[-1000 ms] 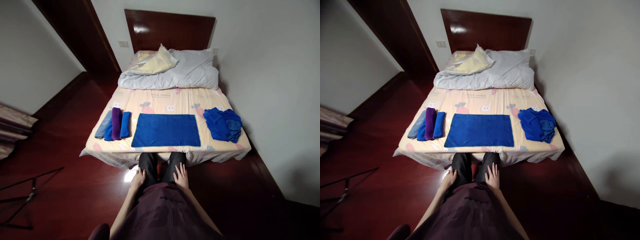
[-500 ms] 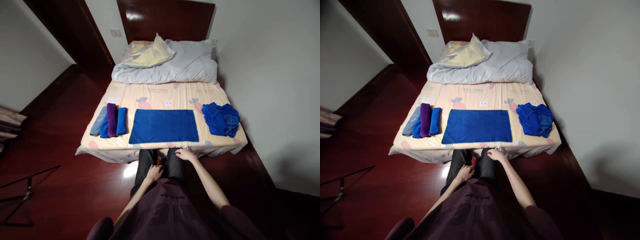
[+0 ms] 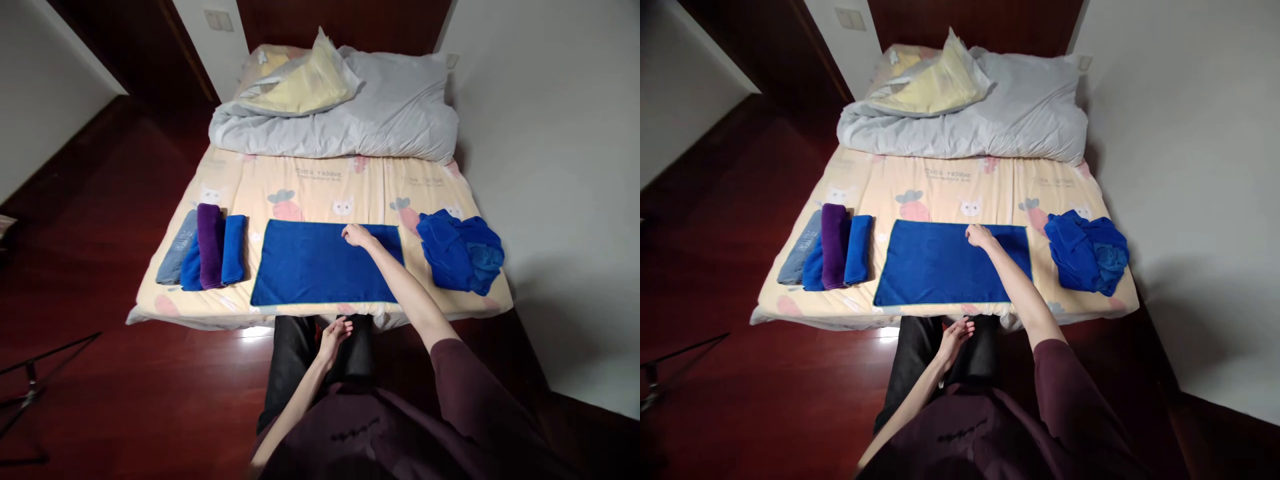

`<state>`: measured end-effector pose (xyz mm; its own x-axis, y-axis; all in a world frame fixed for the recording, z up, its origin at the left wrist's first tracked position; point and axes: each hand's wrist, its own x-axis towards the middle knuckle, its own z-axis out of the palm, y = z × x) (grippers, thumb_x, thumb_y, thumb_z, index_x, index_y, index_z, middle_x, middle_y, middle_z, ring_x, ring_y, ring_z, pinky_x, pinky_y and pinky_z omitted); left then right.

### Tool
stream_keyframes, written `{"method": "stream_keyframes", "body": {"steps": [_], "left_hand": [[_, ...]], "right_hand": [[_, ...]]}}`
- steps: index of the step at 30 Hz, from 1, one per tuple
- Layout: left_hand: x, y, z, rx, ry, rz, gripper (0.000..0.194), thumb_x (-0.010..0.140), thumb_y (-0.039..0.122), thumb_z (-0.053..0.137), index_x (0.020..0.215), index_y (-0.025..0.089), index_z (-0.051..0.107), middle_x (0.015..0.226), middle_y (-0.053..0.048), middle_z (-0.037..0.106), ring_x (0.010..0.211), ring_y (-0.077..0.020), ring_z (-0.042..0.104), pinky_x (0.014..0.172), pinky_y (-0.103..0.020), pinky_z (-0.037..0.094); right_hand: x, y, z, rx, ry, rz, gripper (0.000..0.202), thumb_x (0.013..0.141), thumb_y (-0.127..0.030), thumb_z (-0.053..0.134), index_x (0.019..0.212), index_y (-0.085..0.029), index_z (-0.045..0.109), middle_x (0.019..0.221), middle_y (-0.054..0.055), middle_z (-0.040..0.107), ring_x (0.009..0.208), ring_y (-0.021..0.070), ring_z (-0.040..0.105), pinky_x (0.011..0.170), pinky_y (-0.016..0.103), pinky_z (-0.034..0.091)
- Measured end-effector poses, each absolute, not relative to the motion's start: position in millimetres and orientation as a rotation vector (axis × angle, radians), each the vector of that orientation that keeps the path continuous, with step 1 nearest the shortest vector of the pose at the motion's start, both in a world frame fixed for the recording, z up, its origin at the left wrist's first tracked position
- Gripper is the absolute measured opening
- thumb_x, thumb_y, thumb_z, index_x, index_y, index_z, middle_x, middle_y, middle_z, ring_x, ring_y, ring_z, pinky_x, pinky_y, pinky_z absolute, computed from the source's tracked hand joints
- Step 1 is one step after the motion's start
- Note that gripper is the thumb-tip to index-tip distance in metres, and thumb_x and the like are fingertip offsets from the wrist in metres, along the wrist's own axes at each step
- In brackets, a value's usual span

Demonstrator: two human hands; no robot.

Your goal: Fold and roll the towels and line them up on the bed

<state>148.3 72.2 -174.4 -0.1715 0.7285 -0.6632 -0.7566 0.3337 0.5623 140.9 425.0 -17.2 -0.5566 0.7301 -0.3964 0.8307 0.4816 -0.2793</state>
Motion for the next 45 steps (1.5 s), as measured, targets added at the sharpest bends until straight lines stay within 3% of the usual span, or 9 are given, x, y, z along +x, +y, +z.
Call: {"method": "stream_keyframes", "body": {"steps": [4,10,18,25,29,34,37,42,45], "left_hand": [[138.1,101.7,-169.8,-0.295,1.065,1.400,0.030,0.092,0.029,0.079,0.117,0.012,0.075,0.126,-0.019,0.077,0.105,-0.0223,0.077,0.109,-0.042,0.056],[135.7,124.5,-165.0,-0.523,1.028,1.454,0.010,0.098,0.017,0.069,0.105,0.013,0.074,0.137,-0.017,0.072,0.122,-0.0247,0.074,0.115,-0.043,0.056],[141.2,144.2,-167.7,-0.677,0.957,1.486,0.017,0.107,0.019,0.057,0.103,0.013,0.072,0.143,-0.017,0.069,0.132,-0.0232,0.069,0.113,-0.039,0.060],[144.1,143.3,-168.6,-0.729,0.994,1.487,0.022,0.109,0.020,0.054,0.105,0.013,0.074,0.141,-0.018,0.070,0.134,-0.0228,0.068,0.114,-0.037,0.059],[145.7,142.5,-165.2,-0.733,1.005,1.501,0.026,0.110,0.022,0.051,0.107,0.015,0.075,0.141,-0.016,0.070,0.134,-0.0216,0.068,0.115,-0.037,0.058],[145.1,144.8,-163.3,-0.717,1.040,1.468,0.025,0.109,0.023,0.052,0.106,0.014,0.075,0.143,-0.017,0.069,0.135,-0.0218,0.067,0.116,-0.035,0.057],[144.8,144.8,-164.1,-0.732,1.050,1.465,0.023,0.107,0.021,0.052,0.103,0.015,0.074,0.139,-0.017,0.071,0.137,-0.0231,0.066,0.116,-0.036,0.057],[144.5,138.7,-169.4,-0.764,1.039,1.500,0.019,0.104,0.018,0.052,0.093,0.017,0.068,0.127,-0.017,0.076,0.134,-0.0233,0.068,0.116,-0.038,0.057],[143.7,134.4,-173.7,-0.734,1.079,1.495,0.017,0.101,0.018,0.055,0.088,0.018,0.065,0.122,-0.017,0.077,0.131,-0.0240,0.070,0.116,-0.040,0.057]], "right_hand": [[104.7,467.1,-49.4,1.401,2.471,-0.682,0.039,0.096,-0.011,0.066,0.133,-0.020,0.075,0.141,0.013,0.070,0.128,0.0235,0.069,0.110,0.031,0.053],[76.8,509.0,-104.1,1.467,2.425,-0.691,0.048,0.100,-0.011,0.061,0.148,-0.016,0.063,0.153,0.019,0.059,0.137,0.0291,0.063,0.116,0.040,0.049],[63.0,530.2,-143.3,1.410,2.532,-0.563,0.031,0.101,-0.018,0.060,0.130,-0.015,0.073,0.145,0.018,0.066,0.128,0.0313,0.067,0.109,0.044,0.054],[60.6,545.5,-140.1,1.493,2.460,-0.874,0.008,0.091,-0.012,0.076,0.099,-0.013,0.076,0.113,0.017,0.075,0.117,0.0305,0.071,0.105,0.043,0.054],[61.6,548.9,-133.8,1.517,2.412,-0.999,0.014,0.091,-0.011,0.075,0.104,-0.015,0.073,0.088,0.011,0.075,0.094,0.0280,0.075,0.097,0.043,0.058],[63.0,550.8,-136.8,1.499,2.402,-1.066,0.013,0.097,-0.018,0.070,0.109,-0.014,0.073,0.084,0.010,0.074,0.077,0.0247,0.075,0.087,0.043,0.061],[62.9,557.6,-142.0,1.501,2.435,-1.139,0.015,0.094,-0.021,0.076,0.106,-0.013,0.075,0.083,0.009,0.072,0.080,0.0240,0.074,0.085,0.042,0.062],[58.7,567.0,-146.1,1.574,2.521,-0.993,0.016,0.089,-0.015,0.074,0.104,-0.017,0.077,0.098,0.005,0.072,0.107,0.0208,0.071,0.102,0.035,0.056],[57.6,568.2,-146.8,1.606,2.557,-1.047,0.019,0.089,-0.014,0.071,0.106,-0.016,0.078,0.099,0.004,0.073,0.107,0.0190,0.069,0.103,0.032,0.054]]}}
